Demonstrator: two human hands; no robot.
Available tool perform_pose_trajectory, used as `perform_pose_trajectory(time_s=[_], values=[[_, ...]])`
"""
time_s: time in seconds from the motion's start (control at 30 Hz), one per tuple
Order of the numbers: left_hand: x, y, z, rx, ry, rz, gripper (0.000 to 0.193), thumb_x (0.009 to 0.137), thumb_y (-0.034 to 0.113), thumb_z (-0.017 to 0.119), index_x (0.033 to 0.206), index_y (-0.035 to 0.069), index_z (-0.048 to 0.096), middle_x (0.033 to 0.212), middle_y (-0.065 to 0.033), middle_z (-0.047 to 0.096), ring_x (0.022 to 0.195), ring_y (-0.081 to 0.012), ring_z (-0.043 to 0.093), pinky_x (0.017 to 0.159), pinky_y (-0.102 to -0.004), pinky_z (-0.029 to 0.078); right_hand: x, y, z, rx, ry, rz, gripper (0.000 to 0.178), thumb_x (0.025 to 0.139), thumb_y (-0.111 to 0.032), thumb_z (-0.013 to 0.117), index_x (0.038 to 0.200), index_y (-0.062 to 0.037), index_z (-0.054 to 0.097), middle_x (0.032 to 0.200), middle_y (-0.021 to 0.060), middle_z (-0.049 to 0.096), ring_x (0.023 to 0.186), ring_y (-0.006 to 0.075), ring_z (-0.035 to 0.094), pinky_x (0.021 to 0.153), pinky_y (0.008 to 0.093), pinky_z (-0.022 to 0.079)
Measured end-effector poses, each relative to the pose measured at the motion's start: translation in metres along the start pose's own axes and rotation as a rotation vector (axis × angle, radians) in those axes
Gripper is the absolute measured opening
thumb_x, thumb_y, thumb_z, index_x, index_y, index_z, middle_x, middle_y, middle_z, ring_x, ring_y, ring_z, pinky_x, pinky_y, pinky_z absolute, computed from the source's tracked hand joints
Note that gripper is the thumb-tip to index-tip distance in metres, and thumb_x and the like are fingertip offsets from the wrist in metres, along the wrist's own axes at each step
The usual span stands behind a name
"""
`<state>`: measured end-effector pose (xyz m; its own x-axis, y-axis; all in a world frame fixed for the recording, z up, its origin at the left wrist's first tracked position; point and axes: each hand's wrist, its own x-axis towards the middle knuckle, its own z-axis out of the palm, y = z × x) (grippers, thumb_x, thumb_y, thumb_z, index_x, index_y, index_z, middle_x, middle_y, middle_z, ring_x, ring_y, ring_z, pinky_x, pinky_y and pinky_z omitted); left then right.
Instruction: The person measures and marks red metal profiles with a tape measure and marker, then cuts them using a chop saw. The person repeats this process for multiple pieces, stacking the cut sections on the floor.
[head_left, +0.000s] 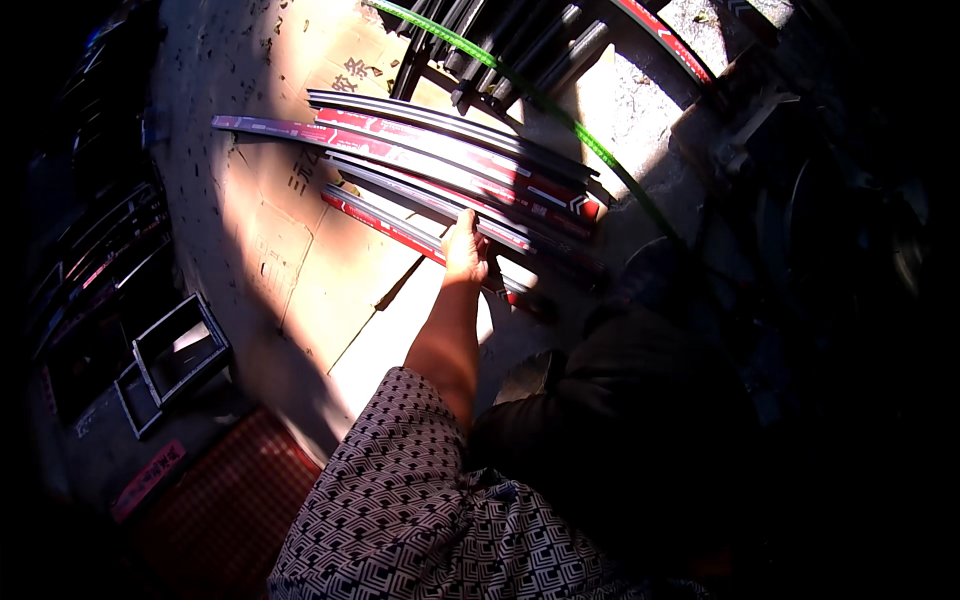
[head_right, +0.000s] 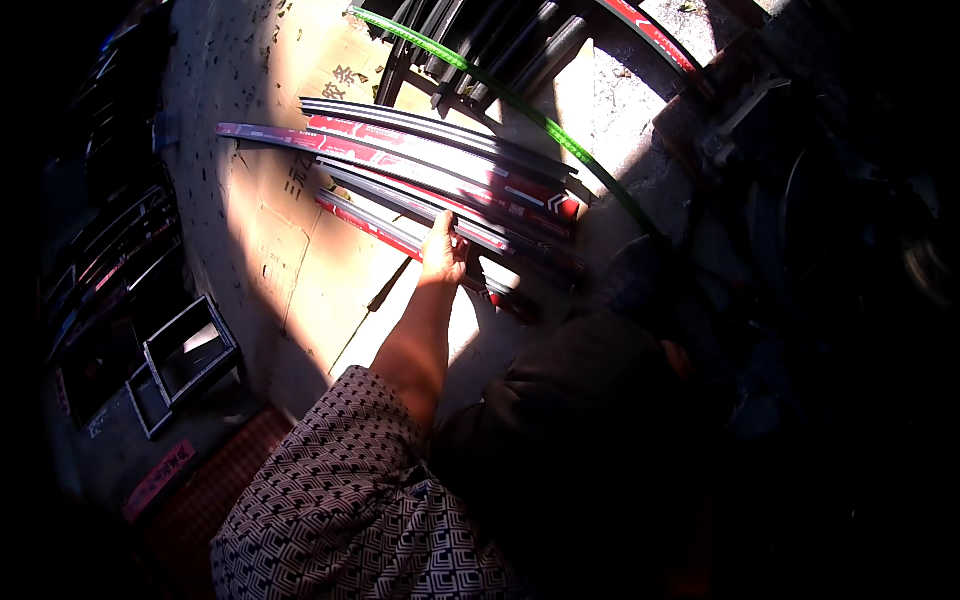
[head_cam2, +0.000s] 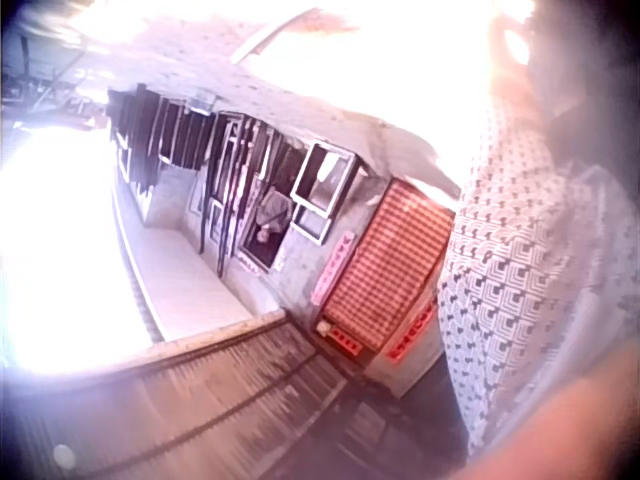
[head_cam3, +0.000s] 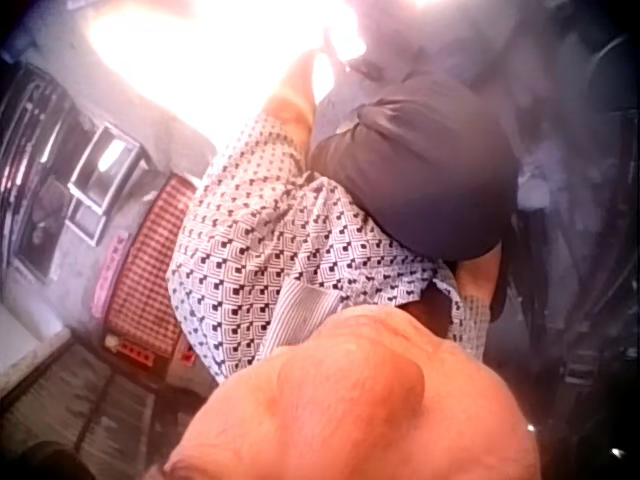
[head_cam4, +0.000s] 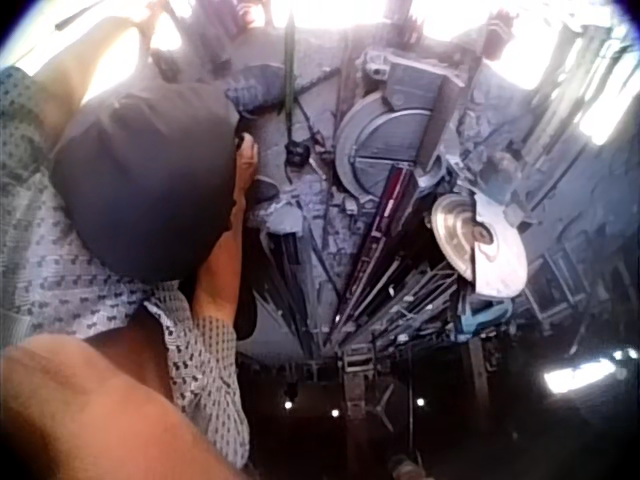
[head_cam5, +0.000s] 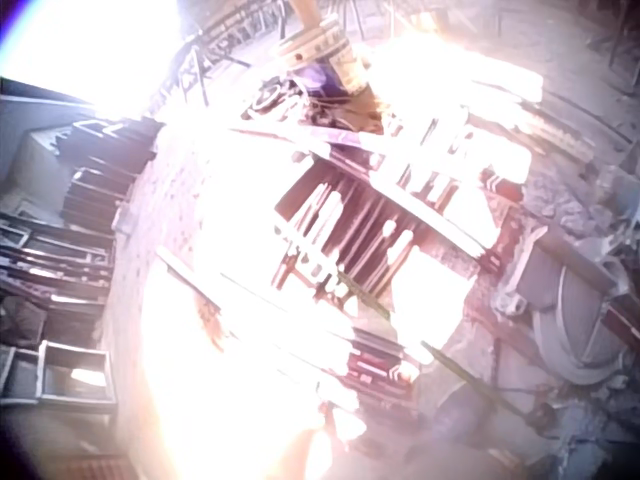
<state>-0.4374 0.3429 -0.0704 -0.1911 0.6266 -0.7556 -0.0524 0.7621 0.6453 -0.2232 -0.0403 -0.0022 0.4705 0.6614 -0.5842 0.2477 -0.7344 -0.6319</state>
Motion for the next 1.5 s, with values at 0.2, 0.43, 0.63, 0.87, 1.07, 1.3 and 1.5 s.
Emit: perform_pose_trajectory(time_s=[0.2,0.43,0.63,0.87,1.07,1.3,1.5], values=[[0.017,-0.003,-0.003,-0.174,-0.164,-0.017,0.023,0.093,0.018,0.070,0.108,0.003,0.062,0.096,-0.0075,0.066,0.087,-0.0217,0.066,0.077,-0.0381,0.055,0.000,-0.001,-0.005,0.000,-0.012,-0.001,0.031,0.097,-0.024,0.063,0.121,-0.0038,0.061,0.107,0.0246,0.064,0.100,0.0470,0.062,0.084,0.0512,0.051],[0.025,-0.009,-0.013,-0.209,-0.174,0.020,0.022,0.092,0.015,0.067,0.107,0.000,0.061,0.097,-0.0086,0.064,0.090,-0.0232,0.063,0.086,-0.0406,0.053,-0.002,0.001,-0.011,-0.004,-0.012,-0.002,0.032,0.097,-0.024,0.064,0.120,-0.0031,0.061,0.105,0.0252,0.064,0.099,0.0477,0.062,0.083,0.0517,0.051],[0.017,-0.004,-0.008,-0.158,0.162,0.107,0.019,0.092,0.017,0.064,0.096,-0.001,0.058,0.085,-0.0071,0.059,0.076,-0.0191,0.058,0.072,-0.0378,0.053,-0.003,0.006,-0.012,-0.004,0.003,-0.013,0.031,0.097,-0.024,0.064,0.119,-0.0028,0.062,0.105,0.0252,0.065,0.098,0.0477,0.062,0.082,0.0517,0.051],[0.012,-0.009,-0.018,-0.072,0.315,0.280,0.017,0.096,0.014,0.059,0.096,-0.003,0.056,0.076,-0.0027,0.056,0.062,-0.0129,0.054,0.055,-0.0313,0.047,-0.007,-0.002,-0.008,0.001,0.003,-0.002,0.031,0.097,-0.024,0.061,0.120,-0.0023,0.061,0.106,0.0267,0.064,0.098,0.0491,0.061,0.083,0.0527,0.050],[0.003,-0.003,-0.010,0.006,0.347,0.304,0.022,0.097,0.015,0.058,0.099,-0.007,0.058,0.075,-0.0063,0.058,0.055,-0.0136,0.051,0.048,-0.0339,0.044,-0.007,-0.008,-0.011,0.007,-0.009,0.008,0.032,0.098,-0.025,0.060,0.120,-0.0020,0.061,0.107,0.0275,0.064,0.098,0.0499,0.061,0.084,0.0534,0.050],[-0.004,0.003,-0.012,0.202,0.441,0.241,0.034,0.096,0.021,0.060,0.101,-0.013,0.061,0.084,-0.0149,0.066,0.064,-0.0211,0.059,0.059,-0.0403,0.051,-0.005,-0.014,-0.022,0.017,-0.025,0.019,0.032,0.098,-0.025,0.058,0.120,-0.0016,0.061,0.108,0.0285,0.063,0.099,0.0508,0.060,0.085,0.0542,0.049],[0.010,-0.006,-0.041,0.169,0.594,0.300,0.051,0.093,0.030,0.062,0.112,-0.017,0.060,0.107,-0.0227,0.069,0.088,-0.0263,0.066,0.077,-0.0412,0.055,-0.004,-0.020,-0.029,0.024,-0.043,0.031,0.033,0.099,-0.026,0.057,0.120,-0.0013,0.061,0.109,0.0293,0.063,0.099,0.0517,0.060,0.085,0.0549,0.049]])
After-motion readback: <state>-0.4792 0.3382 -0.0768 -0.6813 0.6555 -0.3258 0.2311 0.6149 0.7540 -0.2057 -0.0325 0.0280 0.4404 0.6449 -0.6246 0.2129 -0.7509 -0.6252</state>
